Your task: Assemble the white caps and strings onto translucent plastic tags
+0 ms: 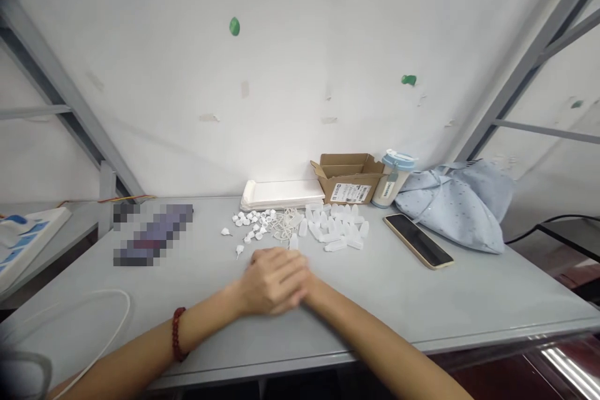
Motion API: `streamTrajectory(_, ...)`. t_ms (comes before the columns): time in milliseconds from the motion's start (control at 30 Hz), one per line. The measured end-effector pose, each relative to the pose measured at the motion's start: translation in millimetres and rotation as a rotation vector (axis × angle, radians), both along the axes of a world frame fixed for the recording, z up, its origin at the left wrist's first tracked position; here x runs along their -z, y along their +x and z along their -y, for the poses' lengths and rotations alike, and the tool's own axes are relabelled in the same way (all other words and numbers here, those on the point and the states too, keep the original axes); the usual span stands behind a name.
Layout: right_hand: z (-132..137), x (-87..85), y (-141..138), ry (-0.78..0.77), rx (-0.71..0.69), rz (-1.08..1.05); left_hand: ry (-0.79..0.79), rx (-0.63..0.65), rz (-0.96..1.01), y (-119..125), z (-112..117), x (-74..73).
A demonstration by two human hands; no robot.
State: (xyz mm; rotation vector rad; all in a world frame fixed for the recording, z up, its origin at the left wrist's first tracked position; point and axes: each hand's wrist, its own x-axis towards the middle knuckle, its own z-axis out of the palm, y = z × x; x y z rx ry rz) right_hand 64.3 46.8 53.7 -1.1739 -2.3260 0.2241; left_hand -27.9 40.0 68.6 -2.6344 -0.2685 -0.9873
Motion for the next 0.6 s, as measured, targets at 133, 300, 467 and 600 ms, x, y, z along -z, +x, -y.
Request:
streamTrajectory(133,-11,-12.3,40,-0.024,0.038,-0.056,-0.133,-0.305,0.319,-38,-38,-11.9)
streamTrajectory(300,-29,-22.3,63,-0.061,0.180,-0.205,-0.393,-0.492,0.312,-57,-54,-12.1)
streamTrajectory(467,-31,-23.9,67,-0.072,0.230,-0.098,-0.506,-0.530,0.028,-57,-46,-27.5)
streamTrajectory(600,-30,-24.1,66,-0.077,0.239,-0.049,-0.882,-0.824,-0.173,-83,-44,-43.1)
